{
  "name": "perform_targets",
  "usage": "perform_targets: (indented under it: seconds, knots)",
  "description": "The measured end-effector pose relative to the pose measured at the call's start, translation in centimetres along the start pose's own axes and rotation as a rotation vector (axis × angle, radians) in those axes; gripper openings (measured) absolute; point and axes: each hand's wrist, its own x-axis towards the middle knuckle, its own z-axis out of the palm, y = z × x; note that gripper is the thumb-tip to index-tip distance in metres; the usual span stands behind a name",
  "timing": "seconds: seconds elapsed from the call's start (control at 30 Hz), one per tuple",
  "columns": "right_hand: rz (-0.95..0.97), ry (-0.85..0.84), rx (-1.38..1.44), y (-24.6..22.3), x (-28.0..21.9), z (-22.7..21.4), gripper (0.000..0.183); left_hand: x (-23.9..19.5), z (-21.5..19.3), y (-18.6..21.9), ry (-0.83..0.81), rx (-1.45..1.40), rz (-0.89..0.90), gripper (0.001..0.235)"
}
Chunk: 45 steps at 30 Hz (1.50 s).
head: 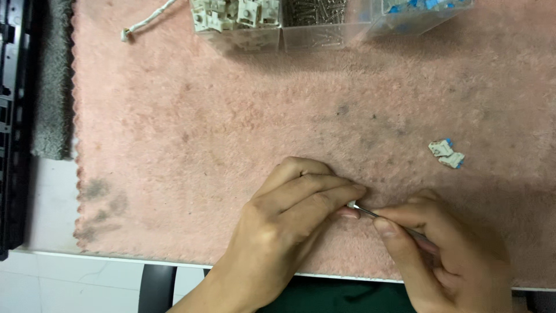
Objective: The person uses a small metal tool to adjust the internal components of several mechanical keyboard switches. They handle each switch individually, applying the tool to the stem or housing, then place the switches into a clear container. The workspace includes a disassembled keyboard case, spare parts, and tools.
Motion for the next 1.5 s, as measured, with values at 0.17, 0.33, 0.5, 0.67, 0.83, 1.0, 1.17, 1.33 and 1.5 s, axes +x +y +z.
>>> perform_targets:
  seconds: [0.17, 0.33, 0.5, 0.67, 0.83, 1.0, 1.17, 1.33, 1.5]
  knots:
    - [0.01, -0.002, 0.044, -0.8, 0.1, -0.1, 0.012, -0.1, -0.2, 0.1, 0.029, -0.032, -0.008, 0.025]
    - [0.139, 0.015, 0.107, -1.1, 0.0, -0.3, 0.016, -0.1, -0.3, 0.0, 0.063, -0.066, 0.011, 0.026]
    - [0.145, -0.031, 0.157, -0.2, 0.3, -0.7, 0.016, -0.1, -0.5, 0.2, 0.089, -0.085, 0.009, 0.023]
    - [0.085, 0.025, -0.024, -0.1, 0.1, -0.6, 0.015, -0.2, -0.3, -0.1, 0.114, -0.098, 0.036, 0.024]
    - [-0.259, 0.049, -0.122, 1.9, 0.2, -0.6, 0.018, -0.4, -0.2, -0.4, 0.087, -0.114, 0.034, 0.023]
    - [0.052, -0.083, 0.023, -0.1, 0.6, -1.3, 0.017, -0.3, -0.1, 0.0, 0.122, -0.06, 0.047, 0.024]
    - [0.043, -0.055, 0.07, 1.3, 0.4, -0.5, 0.015, -0.4, -0.1, 0.1, 0.15, -0.039, 0.046, 0.025]
    - [-0.266, -0.024, -0.065, 1.8, 1.3, -0.6, 0.019, -0.5, 0.1, -0.3, 0.165, -0.084, 0.057, 0.023]
    - [-0.017, -0.129, 0.022, 1.5, 1.3, -1.6, 0.012, -0.5, -0.1, -0.2, 0.177, -0.09, 0.054, 0.023]
